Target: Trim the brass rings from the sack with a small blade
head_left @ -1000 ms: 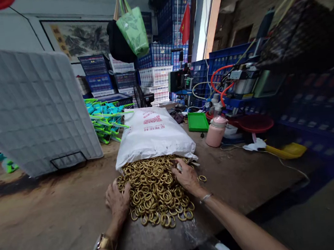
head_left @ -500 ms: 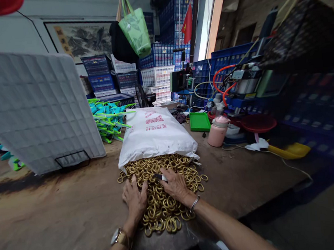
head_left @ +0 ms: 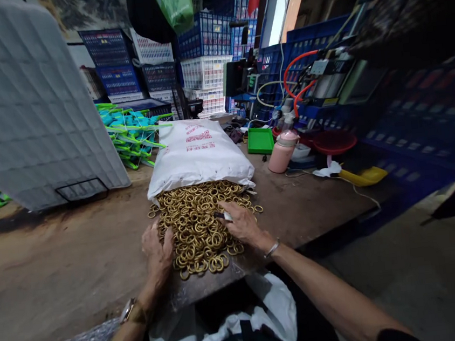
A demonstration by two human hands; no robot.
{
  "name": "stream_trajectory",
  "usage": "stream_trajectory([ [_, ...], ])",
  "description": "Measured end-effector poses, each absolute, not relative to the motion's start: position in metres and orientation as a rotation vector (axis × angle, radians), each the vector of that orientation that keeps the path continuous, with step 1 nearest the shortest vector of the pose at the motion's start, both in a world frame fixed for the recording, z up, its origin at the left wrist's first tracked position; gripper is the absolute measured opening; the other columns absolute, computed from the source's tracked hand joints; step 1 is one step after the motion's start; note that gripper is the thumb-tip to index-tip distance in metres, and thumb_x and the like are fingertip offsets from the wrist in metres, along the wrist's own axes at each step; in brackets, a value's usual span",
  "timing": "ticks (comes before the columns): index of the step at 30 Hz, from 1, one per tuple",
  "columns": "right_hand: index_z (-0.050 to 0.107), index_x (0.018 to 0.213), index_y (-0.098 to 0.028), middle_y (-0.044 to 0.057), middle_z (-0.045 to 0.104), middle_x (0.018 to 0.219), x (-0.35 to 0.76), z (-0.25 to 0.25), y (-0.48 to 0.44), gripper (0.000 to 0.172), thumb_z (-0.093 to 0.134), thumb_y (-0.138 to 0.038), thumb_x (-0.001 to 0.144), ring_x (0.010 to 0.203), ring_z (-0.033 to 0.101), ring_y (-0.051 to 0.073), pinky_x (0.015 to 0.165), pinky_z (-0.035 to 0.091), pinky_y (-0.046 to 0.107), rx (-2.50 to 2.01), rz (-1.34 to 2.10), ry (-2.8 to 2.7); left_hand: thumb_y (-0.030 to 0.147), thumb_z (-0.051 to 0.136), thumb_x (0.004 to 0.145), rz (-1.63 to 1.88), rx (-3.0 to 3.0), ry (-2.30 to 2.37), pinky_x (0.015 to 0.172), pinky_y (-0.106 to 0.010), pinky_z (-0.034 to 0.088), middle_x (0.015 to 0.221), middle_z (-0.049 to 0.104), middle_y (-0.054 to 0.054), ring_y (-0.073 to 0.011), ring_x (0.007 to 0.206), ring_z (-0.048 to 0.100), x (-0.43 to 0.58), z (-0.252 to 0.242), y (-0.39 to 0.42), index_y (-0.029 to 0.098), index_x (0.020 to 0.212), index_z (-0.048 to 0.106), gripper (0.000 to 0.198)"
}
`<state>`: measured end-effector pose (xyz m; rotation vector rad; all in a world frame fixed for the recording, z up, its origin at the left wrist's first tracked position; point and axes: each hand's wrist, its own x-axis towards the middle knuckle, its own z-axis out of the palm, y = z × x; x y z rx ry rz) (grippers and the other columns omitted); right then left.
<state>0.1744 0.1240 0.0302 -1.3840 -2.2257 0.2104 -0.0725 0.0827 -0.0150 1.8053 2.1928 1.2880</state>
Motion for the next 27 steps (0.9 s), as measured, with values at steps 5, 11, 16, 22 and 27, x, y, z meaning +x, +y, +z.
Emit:
stream_trajectory([
  [5, 0.058, 0.081, -0.017, 0.001, 0.059, 0.066, 0.227, -0.006, 0.093, 0.021, 0.040, -0.028, 0.082, 0.059, 0.053, 0.013, 0.056, 0.038, 0.022, -1.584, 0.386, -1.949, 0.042, 0.046, 0.078, 1.281, 1.977, 2.121, 0.092, -0.052, 0.034, 0.117, 0.049, -0.016, -0.0306, 0.111, 0.042, -0.060, -0.029, 0.027, 0.015, 0.120, 0.043, 0.051],
  [11, 0.055, 0.080, -0.020, 0.001, 0.062, 0.071, 0.226, -0.018, 0.046, 0.014, 0.048, -0.032, 0.080, 0.064, 0.057, 0.015, 0.057, 0.034, 0.022, -1.643, 0.282, -2.087, 0.036, 0.051, 0.077, 1.435, 2.036, 2.080, 0.092, -0.051, 0.035, 0.111, 0.050, -0.013, -0.0299, 0.110, 0.043, -0.028, -0.034, -0.003, 0.018, 0.117, 0.045, 0.044],
  [16, 0.052, 0.086, -0.022, 0.001, 0.064, 0.080, 0.198, -0.007, 0.041, 0.009, 0.050, -0.027, 0.078, 0.071, 0.059, 0.016, 0.056, 0.029, 0.023, -1.812, 0.224, -2.070, 0.024, 0.053, 0.076, 1.429, 2.122, 1.884, 0.089, -0.052, 0.036, 0.114, 0.049, -0.013, -0.0297, 0.107, 0.045, 0.000, -0.022, -0.016, 0.021, 0.113, 0.047, 0.038],
  [22, 0.050, 0.086, -0.023, 0.001, 0.063, 0.085, 0.189, -0.003, 0.044, 0.009, 0.048, -0.026, 0.079, 0.072, 0.059, 0.016, 0.056, 0.029, 0.024, -1.856, 0.282, -2.059, 0.017, 0.054, 0.074, 1.444, 2.203, 1.681, 0.080, -0.045, 0.044, 0.104, 0.054, -0.012, -0.0275, 0.099, 0.051, 0.025, -0.028, -0.024, 0.024, 0.108, 0.049, 0.035],
  [27, 0.050, 0.086, -0.021, 0.002, 0.062, 0.083, 0.192, -0.005, 0.047, 0.010, 0.049, -0.024, 0.077, 0.073, 0.058, 0.016, 0.057, 0.029, 0.023, -1.804, 0.302, -2.050, 0.015, 0.054, 0.074, 1.417, 2.262, 1.606, 0.079, -0.042, 0.044, 0.099, 0.056, -0.011, -0.0255, 0.094, 0.053, 0.035, -0.024, -0.020, 0.022, 0.107, 0.050, 0.034],
])
